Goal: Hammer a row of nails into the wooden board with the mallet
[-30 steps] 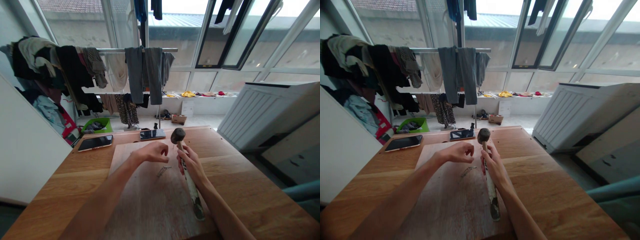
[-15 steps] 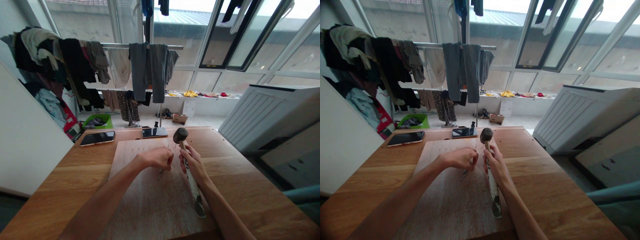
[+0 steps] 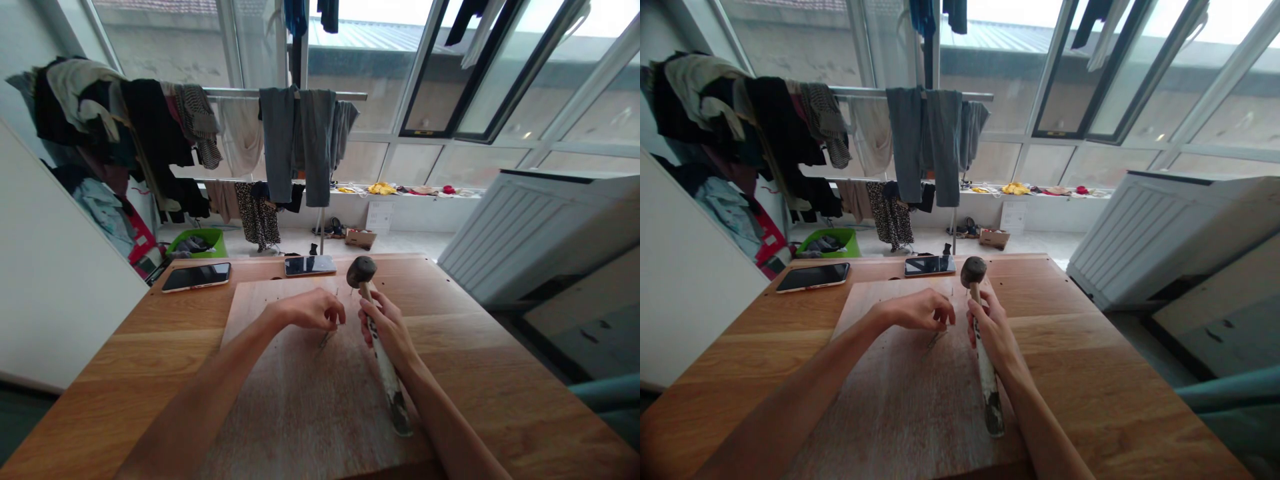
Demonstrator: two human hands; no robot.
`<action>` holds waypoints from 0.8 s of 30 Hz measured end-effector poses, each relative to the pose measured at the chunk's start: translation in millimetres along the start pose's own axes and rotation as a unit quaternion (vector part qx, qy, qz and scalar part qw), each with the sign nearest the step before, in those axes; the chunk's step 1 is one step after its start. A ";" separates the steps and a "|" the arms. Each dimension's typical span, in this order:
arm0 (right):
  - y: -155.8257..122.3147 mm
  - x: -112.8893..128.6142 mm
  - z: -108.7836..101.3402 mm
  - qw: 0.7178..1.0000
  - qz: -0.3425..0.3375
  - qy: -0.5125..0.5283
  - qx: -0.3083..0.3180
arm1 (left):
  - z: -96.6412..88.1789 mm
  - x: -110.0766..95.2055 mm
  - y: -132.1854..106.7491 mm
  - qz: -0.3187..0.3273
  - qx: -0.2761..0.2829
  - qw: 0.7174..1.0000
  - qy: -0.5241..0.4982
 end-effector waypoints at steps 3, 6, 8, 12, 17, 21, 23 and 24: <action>-0.7 0.3 0.7 1.000 0.002 -0.002 0.000 | 1.6 -1.6 1.0 0.007 -0.004 1.000 -0.022; -1.6 1.0 1.0 1.000 0.001 -0.004 -0.002 | 1.5 -4.6 1.7 0.008 -0.016 0.999 -0.042; -2.1 1.4 1.1 1.000 -0.001 -0.004 -0.003 | 0.4 -7.6 2.1 0.005 -0.024 0.999 -0.047; -2.2 1.6 1.9 1.000 -0.001 0.000 0.002 | -3.0 -14.0 2.6 0.000 -0.034 0.998 -0.058; -2.0 0.3 -0.2 1.000 0.010 -0.006 -0.009 | -23.8 -7.2 -1.5 0.000 -0.105 0.993 -0.051; -1.6 -0.4 -0.6 1.000 0.002 -0.010 -0.006 | -45.9 28.9 -16.3 -0.064 -0.232 0.969 -0.046; -1.1 -0.6 0.0 1.000 -0.004 -0.008 -0.002 | -49.1 48.4 -24.8 -0.106 -0.271 0.956 -0.029; -0.8 -1.0 0.5 1.000 -0.004 -0.006 0.000 | -49.5 55.7 -28.3 -0.121 -0.285 0.951 -0.013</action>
Point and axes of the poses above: each hand's wrist, its own y-axis towards the middle knuckle, its own z-axis out of the palm, x = y × z, the point moved 8 cm from there along y, towards the middle knuckle, and after that the axes turned 11 degrees about z, right-handed, at the moved point
